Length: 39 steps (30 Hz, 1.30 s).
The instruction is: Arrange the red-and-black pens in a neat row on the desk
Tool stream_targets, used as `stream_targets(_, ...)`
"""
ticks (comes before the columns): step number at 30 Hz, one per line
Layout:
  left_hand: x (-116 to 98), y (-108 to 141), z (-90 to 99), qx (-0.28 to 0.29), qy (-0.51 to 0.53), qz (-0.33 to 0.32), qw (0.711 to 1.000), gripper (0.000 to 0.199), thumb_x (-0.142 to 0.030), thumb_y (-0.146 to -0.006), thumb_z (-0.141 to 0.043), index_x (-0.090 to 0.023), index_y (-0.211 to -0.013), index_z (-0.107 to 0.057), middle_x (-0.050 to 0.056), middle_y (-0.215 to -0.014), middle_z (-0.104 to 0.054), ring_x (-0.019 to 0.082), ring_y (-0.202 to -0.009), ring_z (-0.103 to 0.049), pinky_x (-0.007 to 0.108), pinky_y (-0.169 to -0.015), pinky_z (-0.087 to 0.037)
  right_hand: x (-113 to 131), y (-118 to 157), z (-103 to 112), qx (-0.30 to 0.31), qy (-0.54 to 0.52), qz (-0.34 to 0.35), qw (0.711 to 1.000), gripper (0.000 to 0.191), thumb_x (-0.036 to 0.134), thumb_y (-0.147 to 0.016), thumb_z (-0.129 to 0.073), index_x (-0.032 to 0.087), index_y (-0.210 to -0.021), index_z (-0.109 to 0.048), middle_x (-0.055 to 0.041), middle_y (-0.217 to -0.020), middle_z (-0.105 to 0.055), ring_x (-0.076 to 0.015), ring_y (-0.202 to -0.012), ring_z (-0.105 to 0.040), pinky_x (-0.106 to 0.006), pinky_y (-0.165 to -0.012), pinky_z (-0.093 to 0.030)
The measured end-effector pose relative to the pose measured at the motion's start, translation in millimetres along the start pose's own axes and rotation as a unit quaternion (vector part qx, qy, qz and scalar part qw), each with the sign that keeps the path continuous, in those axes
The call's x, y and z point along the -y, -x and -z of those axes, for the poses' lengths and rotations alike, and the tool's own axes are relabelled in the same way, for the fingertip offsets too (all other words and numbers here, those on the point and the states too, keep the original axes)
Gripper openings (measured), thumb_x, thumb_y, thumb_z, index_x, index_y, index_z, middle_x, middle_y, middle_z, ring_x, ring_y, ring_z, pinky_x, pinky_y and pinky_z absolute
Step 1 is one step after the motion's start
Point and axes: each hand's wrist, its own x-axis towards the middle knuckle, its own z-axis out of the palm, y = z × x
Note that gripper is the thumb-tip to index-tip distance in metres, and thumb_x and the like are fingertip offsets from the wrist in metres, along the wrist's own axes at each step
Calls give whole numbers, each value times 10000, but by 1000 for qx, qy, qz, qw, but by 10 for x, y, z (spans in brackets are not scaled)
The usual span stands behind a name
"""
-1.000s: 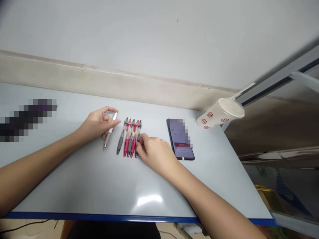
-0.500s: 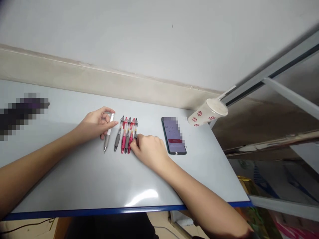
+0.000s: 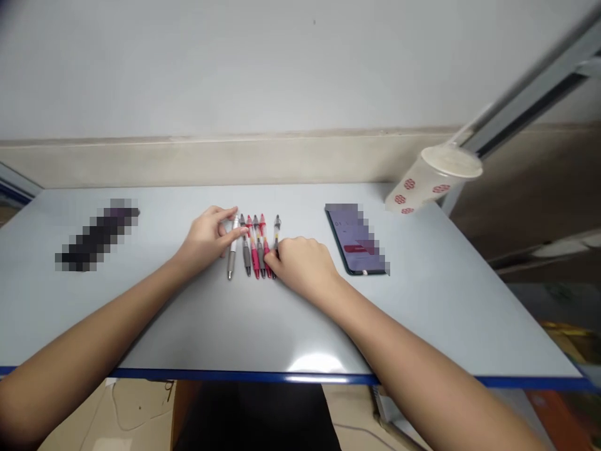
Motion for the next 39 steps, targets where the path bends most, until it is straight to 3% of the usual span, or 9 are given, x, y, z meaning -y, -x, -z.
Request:
stream_targets(11,-13,78,8,6,-7,-120,993,250,-288,-987,-633,-199,-1199,-730,42,-1055,-628,130,-730,-584,311,-804,-538,125,16,-77,-21,-64,53,996,421,383,-974,-460,176,-623,-565,-61,-661,-633,-125,-517,-405,-300,-582,-230)
stream_targets(18,16,121,18,26,-64,-231,971,255,-282,-1017,-578,-189,-1216,-707,35,-940,-614,156,-783,-605,308,-772,-521,-114,56,-31,-20,-208,34,977,392,361,-967,-494,181,-618,-490,-12,-588,-579,-112,-519,-431,-280,-588,-291)
stream_targets(21,-23,138,23,-25,-85,-254,963,377,-287,-1018,-582,-166,-1374,-606,81,-1044,-637,185,-864,-615,336,-801,-528,-216,42,-20,-25,-278,43,959,374,385,-974,-509,177,-664,-523,-9,-621,-606,-116,-556,-490,-260,-579,-321)
stream_targets(23,-63,131,45,-77,-116,-257,956,442,-298,-1002,-614,-193,-1429,-566,141,-1229,-605,240,-1043,-607,399,-899,-523,-251,30,-24,-29,-328,61,942,360,418,-979,-529,172,-720,-567,-13,-655,-633,-120,-581,-526,-250,-582,-350)
stream_targets(26,-98,100,89,-105,-166,-267,944,363,-312,-973,-663,-255,-1331,-643,167,-1435,-505,336,-1295,-488,519,-1052,-440,-267,26,-21,-19,-413,107,904,331,470,-960,-608,166,-829,-604,-33,-744,-683,-132,-633,-592,-246,-608,-410)
stream_targets(28,-89,76,108,-77,-190,-271,940,241,-310,-989,-637,-253,-1216,-692,159,-1382,-557,341,-1278,-495,537,-1064,-413,-266,26,-11,-9,-466,136,874,321,477,-936,-668,168,-892,-595,-45,-798,-704,-135,-659,-616,-250,-631,-442)
stream_targets(31,-53,57,114,-11,-212,-289,934,225,-319,-1053,-509,-219,-1087,-707,129,-1064,-663,274,-1021,-589,458,-957,-459,-264,21,6,-33,-501,144,853,351,508,-929,-694,173,-943,-590,-20,-760,-671,-117,-629,-569,-242,-613,-425)
stream_targets(34,-45,71,107,25,-204,-307,929,308,-345,-1083,-417,-211,-999,-681,90,-875,-639,232,-843,-573,376,-833,-469,-268,24,28,-53,-460,123,878,438,581,-984,-590,167,-844,-598,21,-636,-559,-97,-564,-466,-237,-574,-355)
stream_targets(39,-108,153,124,65,-175,-331,925,399,-358,-1098,-336,-218,-807,-571,54,-759,-592,201,-717,-519,334,-717,-437,-305,68,75,13,-336,134,932,703,641,-1053,-379,171,-535,-449,13,-499,-450,-88,-486,-399,-262,-580,-323)
